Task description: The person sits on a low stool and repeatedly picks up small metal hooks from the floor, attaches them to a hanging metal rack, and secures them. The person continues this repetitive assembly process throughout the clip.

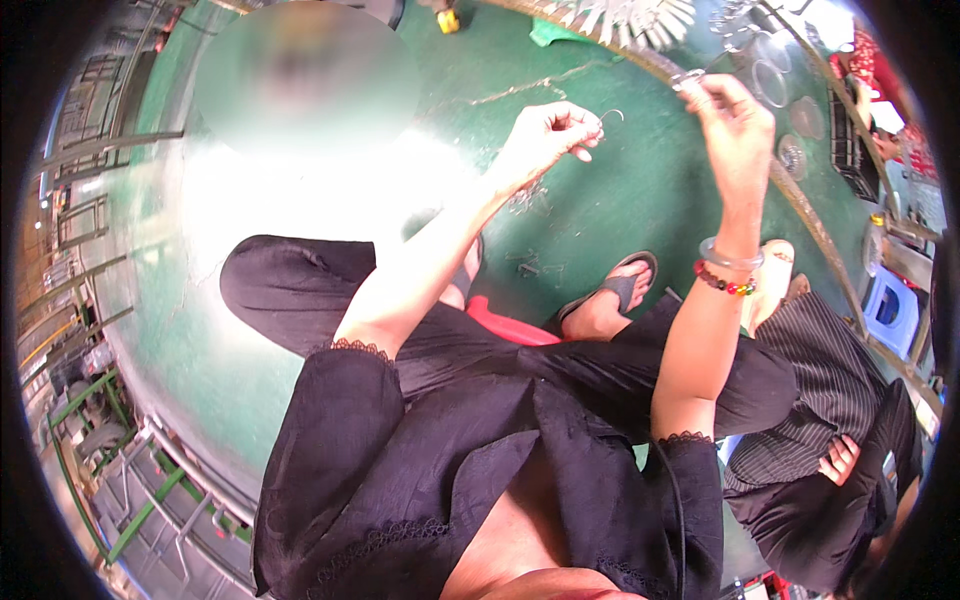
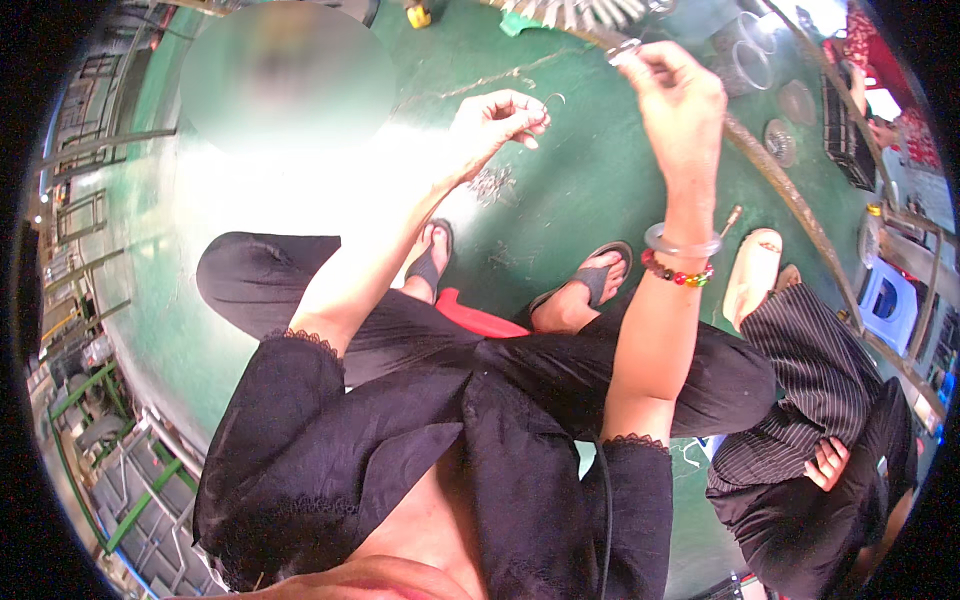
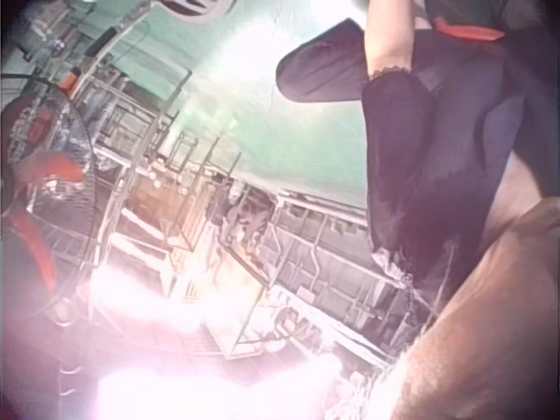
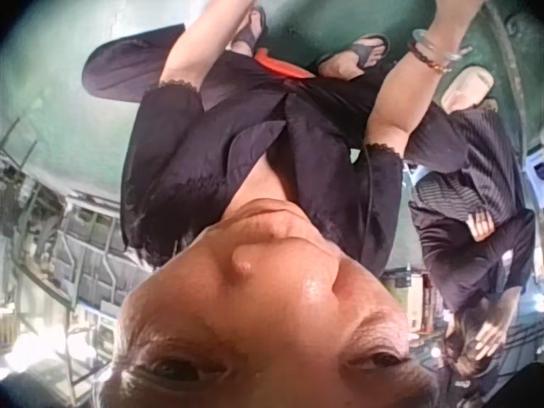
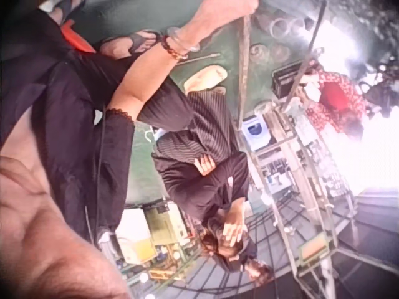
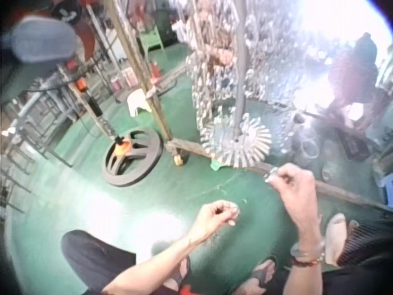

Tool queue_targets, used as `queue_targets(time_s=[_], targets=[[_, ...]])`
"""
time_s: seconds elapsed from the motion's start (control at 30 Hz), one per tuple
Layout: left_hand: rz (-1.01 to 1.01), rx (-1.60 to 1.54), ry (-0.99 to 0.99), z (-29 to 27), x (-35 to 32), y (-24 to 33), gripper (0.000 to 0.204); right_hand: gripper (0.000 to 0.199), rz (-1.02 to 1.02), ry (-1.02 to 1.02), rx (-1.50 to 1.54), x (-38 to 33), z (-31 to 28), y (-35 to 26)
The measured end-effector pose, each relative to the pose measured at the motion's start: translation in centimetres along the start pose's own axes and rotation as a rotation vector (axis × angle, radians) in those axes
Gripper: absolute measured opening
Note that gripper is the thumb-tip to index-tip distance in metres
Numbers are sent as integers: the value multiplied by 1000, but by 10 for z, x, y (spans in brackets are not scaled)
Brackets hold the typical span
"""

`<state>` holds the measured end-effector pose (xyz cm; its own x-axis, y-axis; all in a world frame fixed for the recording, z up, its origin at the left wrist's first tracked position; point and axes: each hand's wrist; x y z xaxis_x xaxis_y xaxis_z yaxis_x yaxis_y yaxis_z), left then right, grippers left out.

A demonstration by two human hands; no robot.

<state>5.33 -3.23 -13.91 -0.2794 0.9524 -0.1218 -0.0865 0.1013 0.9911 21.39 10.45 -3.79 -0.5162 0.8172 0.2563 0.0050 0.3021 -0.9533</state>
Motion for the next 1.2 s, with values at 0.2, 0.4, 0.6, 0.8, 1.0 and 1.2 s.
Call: queue_targets(time_s=[0.2,0.4,0.6,0.8,1.0,1.2], targets=[[-1,-202,-39,29,24,42,18,9,125,-55,121,-1,0,-14],[11,-160,-58,40,33,60,19,10,188,-6,96,2,-2,-21],[75,145,-86,39,26,64,18,10,198,-14,39,4,-11,-14],[249,423,-53,37,31,64,20,15,221,-119,-162,6,1,-34],[83,67,-47,32,47,38,27,16,320,-198,-250,27,2,-36],[-102,-512,-11,7,75,2,50,14,294,-114,-344,55,18,-27]])
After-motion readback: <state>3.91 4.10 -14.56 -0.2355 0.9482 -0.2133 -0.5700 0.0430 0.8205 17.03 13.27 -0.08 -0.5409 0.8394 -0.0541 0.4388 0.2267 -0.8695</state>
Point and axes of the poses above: each hand's wrist, its own x-axis towards the middle knuckle, its own z-axis out of the palm, y = z × x, and after that the axes turned 15 degrees about x, right-handed
